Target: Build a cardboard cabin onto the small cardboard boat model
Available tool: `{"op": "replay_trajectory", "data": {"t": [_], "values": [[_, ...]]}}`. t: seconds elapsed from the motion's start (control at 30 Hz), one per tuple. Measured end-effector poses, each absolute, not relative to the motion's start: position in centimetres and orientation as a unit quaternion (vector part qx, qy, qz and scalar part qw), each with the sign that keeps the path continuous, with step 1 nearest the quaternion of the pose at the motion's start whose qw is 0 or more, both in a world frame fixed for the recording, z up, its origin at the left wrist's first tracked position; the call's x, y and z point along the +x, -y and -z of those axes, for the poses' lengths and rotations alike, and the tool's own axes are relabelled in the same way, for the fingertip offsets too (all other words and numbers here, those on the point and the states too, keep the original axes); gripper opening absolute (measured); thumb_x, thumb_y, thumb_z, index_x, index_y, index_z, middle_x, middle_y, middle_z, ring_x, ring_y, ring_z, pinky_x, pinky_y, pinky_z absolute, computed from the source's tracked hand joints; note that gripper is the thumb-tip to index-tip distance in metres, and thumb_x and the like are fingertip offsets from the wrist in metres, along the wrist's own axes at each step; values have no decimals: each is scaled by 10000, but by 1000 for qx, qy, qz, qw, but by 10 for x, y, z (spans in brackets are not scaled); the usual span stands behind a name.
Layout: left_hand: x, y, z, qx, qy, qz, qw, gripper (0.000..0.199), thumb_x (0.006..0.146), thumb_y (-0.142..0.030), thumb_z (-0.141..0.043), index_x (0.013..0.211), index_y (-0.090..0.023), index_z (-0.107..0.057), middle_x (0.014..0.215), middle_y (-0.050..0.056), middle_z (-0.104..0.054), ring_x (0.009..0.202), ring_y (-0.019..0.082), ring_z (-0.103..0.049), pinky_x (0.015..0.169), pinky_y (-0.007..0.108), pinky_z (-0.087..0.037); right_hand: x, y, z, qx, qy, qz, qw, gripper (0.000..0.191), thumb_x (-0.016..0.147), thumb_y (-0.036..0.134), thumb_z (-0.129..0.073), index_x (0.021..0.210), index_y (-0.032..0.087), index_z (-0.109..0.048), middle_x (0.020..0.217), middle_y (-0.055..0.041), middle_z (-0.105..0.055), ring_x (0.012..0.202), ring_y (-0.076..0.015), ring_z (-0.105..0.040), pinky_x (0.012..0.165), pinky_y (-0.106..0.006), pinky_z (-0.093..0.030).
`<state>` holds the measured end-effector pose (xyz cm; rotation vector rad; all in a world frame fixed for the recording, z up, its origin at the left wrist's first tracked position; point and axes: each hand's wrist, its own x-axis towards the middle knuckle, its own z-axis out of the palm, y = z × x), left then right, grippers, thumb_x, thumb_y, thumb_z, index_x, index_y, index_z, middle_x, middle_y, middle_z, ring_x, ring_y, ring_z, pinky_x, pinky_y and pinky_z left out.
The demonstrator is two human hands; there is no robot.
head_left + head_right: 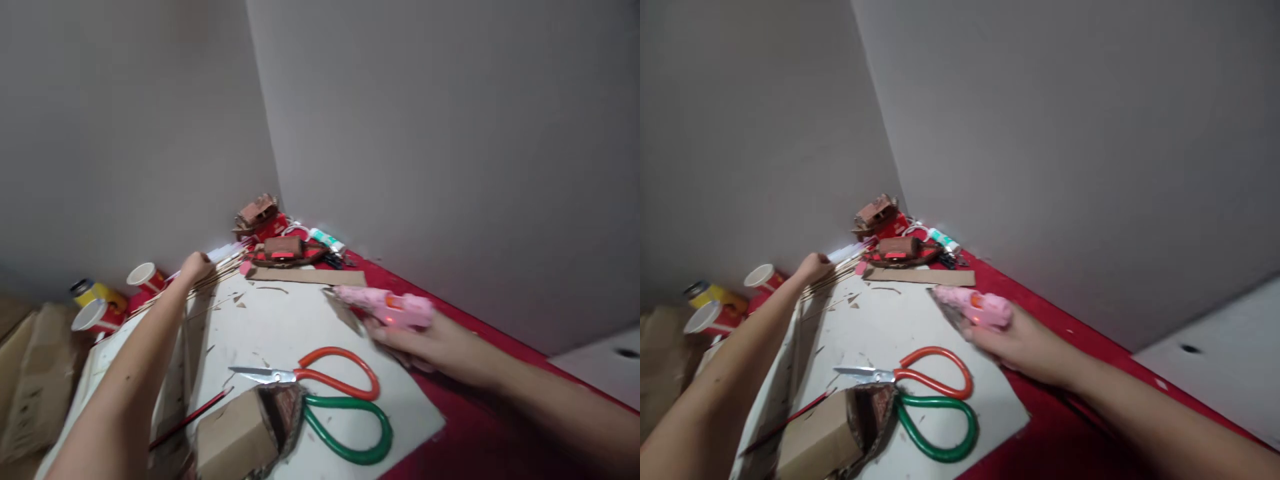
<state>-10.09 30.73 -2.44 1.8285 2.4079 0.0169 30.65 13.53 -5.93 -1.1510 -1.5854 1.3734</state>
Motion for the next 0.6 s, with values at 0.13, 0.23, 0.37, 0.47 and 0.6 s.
{"op": "replay_trajectory", "data": {"t": [0.13,0.23,0.37,0.47,0.6], "values": [[-97,-309,18,607,-794,-20,38,341,923,-352,-619,1219,-182,-599,1231,90,-617,1059,245,-631,868,430,-549,309,-140,58,-415,627,-571,330,254,743,340,-623,593,205,-469,487,59,-431,400,-66,-354,357,-189,-275],[-101,-305,11,607,-793,-43,33,329,917,-355,-629,1202,-193,-607,1209,85,-625,1060,240,-633,863,416,-546,310,-140,58,-420,624,-558,351,198,736,320,-619,621,202,-510,485,63,-443,419,-75,-381,394,-195,-333],[-107,-285,-8,604,-790,-94,41,288,926,-370,-615,1132,-169,-631,1116,70,-656,972,214,-656,817,390,-557,310,-138,53,-384,673,-495,393,197,746,258,-614,913,196,-699,729,-4,-651,700,-157,-597,709,-289,-523],[-110,-258,-29,596,-786,-156,43,301,930,-406,-572,1007,-132,-670,897,52,-702,754,181,-668,674,332,-564,310,-137,51,-382,681,-485,395,406,800,290,-587,1181,185,-677,737,-16,-666,723,-183,-627,747,-328,-535],[-109,-205,-59,598,-758,-257,52,368,824,-482,-571,894,-150,-714,739,57,-739,611,185,-666,541,261,-535,309,-136,47,-420,645,-496,401,380,768,286,-629,1127,177,-689,576,34,-571,532,-140,-549,523,-244,-474]]}}
